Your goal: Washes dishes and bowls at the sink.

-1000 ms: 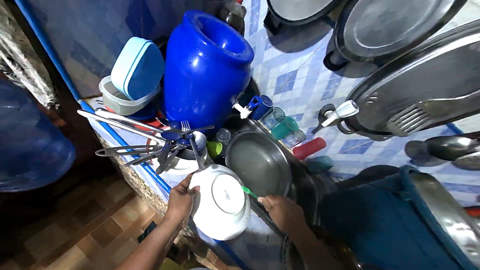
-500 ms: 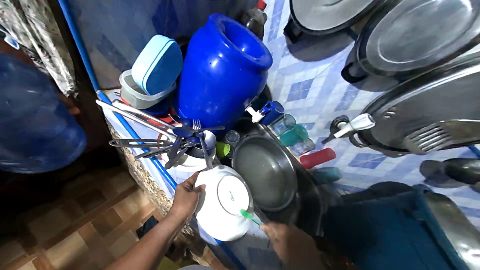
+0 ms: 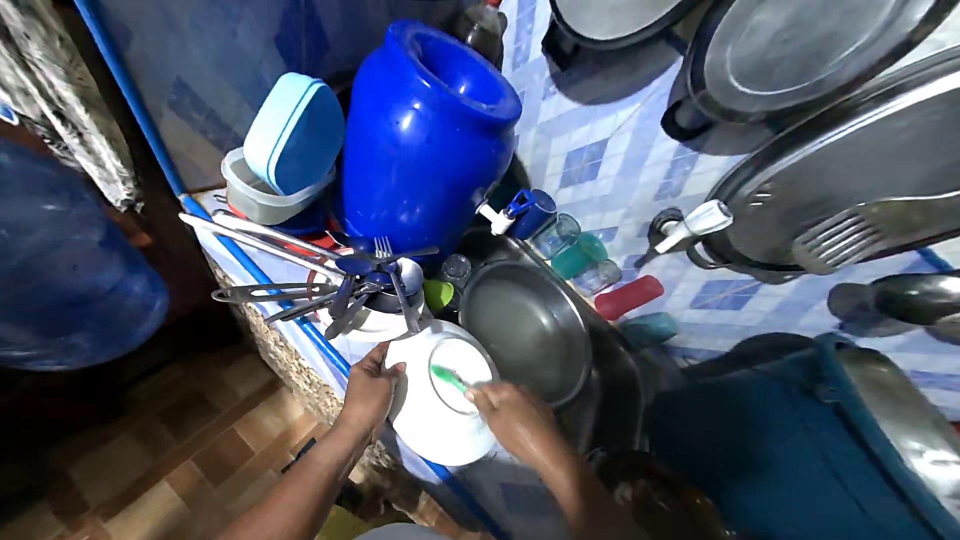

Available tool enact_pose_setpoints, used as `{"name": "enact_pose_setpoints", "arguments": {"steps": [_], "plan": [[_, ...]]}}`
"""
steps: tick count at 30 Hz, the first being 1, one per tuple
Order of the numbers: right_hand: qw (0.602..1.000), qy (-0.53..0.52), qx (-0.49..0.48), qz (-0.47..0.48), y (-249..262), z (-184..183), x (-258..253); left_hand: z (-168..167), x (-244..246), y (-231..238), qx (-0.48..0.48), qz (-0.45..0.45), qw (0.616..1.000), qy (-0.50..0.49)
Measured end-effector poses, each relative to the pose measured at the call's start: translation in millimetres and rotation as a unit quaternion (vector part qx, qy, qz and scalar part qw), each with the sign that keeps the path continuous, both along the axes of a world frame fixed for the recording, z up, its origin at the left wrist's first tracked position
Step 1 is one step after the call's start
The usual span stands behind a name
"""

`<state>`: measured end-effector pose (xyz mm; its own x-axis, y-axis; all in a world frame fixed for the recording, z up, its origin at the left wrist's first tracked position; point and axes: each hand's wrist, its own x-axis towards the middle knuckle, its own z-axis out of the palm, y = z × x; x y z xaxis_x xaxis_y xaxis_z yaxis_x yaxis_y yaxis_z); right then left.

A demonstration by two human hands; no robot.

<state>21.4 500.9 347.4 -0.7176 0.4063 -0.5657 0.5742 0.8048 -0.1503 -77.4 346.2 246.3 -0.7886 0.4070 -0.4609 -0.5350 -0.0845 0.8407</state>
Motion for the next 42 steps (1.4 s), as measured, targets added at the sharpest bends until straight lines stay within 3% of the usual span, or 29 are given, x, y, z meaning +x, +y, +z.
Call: {"name": "enact_pose_setpoints", "arguments": {"steps": [4,7,11,13,16,19,21,25,27,31,35,39,42], "plan": [[0.995,0.01,-0.089,-0.036,48.3,-10.9,43.5,-5.4,0.2,-1.5,0.011,-0.004,1.0,0.012],[0.995,0.008,-0.053,-0.081,67.9,-11.2,20.7,-8.5,0.5,-2.0,0.013,-0.011,1.0,0.023],[0.99,0.089,-0.057,-0.095,33.8,-25.7,-10.0,-6.0,-1.8,-1.3,0.011,-0.015,1.0,0.014],[0.994,0.049,-0.084,-0.043,15.8,-19.6,1.0,-4.8,-2.3,-1.1,0.012,-0.011,1.0,0.009],[0.993,0.008,-0.117,-0.027,36.4,-7.3,27.7,-4.8,-2.4,-0.7,0.016,-0.008,1.0,0.005],[0.998,-0.006,-0.023,-0.053,73.1,5.6,24.4,-6.1,-2.2,-1.8,0.008,-0.019,1.0,0.005],[1.0,0.01,0.022,-0.007,92.7,5.5,6.5,-5.5,-4.0,-1.3,0.008,-0.022,1.0,0.004],[0.982,0.122,-0.026,0.143,102.9,-13.6,-28.9,-6.1,-5.2,-1.9,0.016,-0.019,1.0,0.007],[0.948,0.199,-0.045,0.245,96.7,-17.5,-43.8,-6.8,-5.1,-1.7,0.018,-0.021,1.0,0.011],[0.885,0.257,-0.069,0.381,86.5,-12.6,-76.0,-6.4,-7.2,-4.5,0.022,-0.027,0.999,0.005],[0.877,0.302,-0.058,0.369,109.8,-28.3,-92.2,-5.3,-6.3,-5.5,0.025,-0.029,0.999,-0.005],[0.881,0.246,-0.123,0.386,93.2,-24.9,-92.2,-4.6,-9.3,-7.5,0.028,-0.038,0.999,-0.003],[0.876,0.28,-0.124,0.372,98.9,-32.9,-97.7,-4.6,-8.5,-7.8,0.014,-0.049,0.999,0.001]]}}
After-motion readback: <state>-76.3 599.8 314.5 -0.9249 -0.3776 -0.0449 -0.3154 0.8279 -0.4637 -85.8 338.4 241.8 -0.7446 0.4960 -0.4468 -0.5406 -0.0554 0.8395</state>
